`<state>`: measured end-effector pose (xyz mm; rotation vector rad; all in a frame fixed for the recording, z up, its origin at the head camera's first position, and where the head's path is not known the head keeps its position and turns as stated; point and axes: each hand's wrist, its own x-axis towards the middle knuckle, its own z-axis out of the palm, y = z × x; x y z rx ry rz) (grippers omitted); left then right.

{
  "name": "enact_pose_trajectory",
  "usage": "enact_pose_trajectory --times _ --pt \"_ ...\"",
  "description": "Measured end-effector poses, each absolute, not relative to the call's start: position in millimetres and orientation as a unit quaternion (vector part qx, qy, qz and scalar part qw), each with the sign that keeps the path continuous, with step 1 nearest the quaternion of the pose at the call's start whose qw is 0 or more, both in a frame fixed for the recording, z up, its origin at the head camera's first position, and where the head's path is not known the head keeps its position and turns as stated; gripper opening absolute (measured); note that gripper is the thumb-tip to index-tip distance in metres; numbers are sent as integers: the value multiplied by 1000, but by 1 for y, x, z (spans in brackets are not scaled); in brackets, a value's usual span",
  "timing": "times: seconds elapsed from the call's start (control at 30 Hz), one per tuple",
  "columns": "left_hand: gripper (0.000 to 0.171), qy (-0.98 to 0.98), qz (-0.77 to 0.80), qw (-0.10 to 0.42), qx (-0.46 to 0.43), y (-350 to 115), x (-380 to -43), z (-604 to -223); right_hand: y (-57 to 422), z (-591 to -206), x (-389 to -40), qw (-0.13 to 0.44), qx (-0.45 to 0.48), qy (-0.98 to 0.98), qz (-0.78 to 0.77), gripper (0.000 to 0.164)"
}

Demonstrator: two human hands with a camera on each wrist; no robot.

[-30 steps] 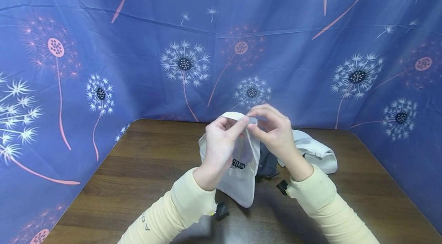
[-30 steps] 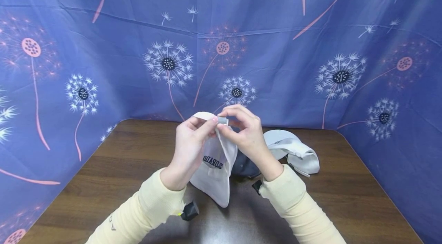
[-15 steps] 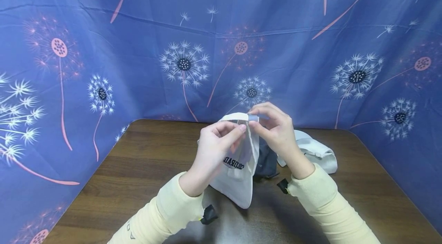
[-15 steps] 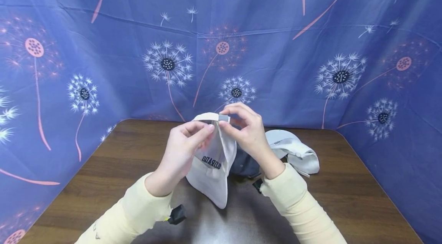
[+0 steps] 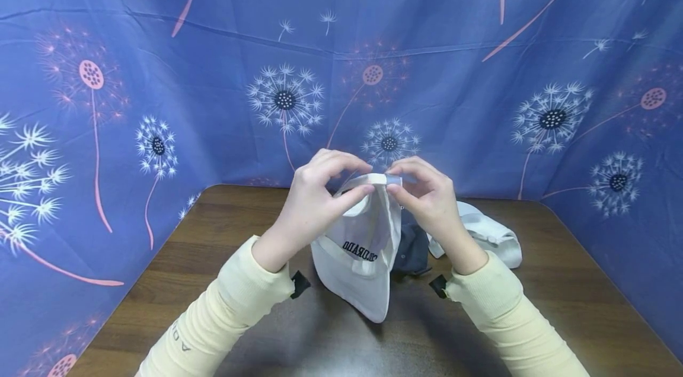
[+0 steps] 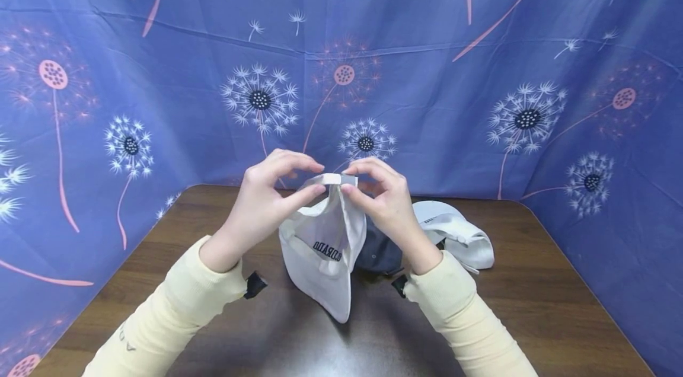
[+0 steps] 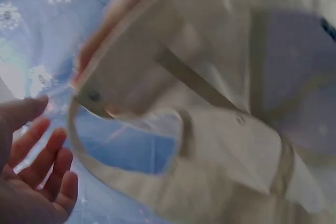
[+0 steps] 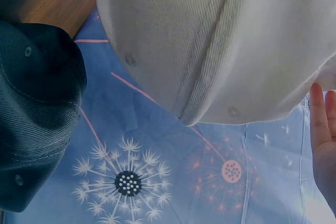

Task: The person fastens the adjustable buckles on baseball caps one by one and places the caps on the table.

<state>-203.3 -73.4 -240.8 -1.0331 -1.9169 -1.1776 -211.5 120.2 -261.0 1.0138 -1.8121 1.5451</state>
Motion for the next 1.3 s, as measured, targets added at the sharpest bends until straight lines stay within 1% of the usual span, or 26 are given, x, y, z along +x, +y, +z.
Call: enact_pose_trajectory --times 0.07,0.17,0.37,0.67,0.83,0.97,1.07,1.13,1.3 --pt "22 -731 -423 330 -421 -74 -210 -241 120 -261 -211 272 380 -672 575 17" --pt "21 -728 -412 327 -439 -73 -217 -245 120 -261 -210 268 384 -668 578 18" --pt "15 -720 -417 335 -443 -74 -221 -249 119 -261 -209 270 384 -671 574 16" --pt "14 -712 -400 352 -457 -71 -221 -246 123 -267 -214 262 383 -673 576 19" --pt "14 -716 -399 341 -460 -70 -220 -244 126 -271 -220 245 378 -685 573 18" --pt "14 -725 -404 323 -454 -68 -220 -244 127 -269 -221 209 362 -704 574 16" --pt "14 -731 -412 315 -444 -68 -220 -244 129 -266 -219 167 330 -732 572 16" --pt "14 -734 -416 311 -437 -68 -219 -244 130 -264 -217 139 304 -752 569 19" --pt "13 -738 -426 308 -423 -68 -218 -246 133 -263 -214 90 265 -766 578 28"
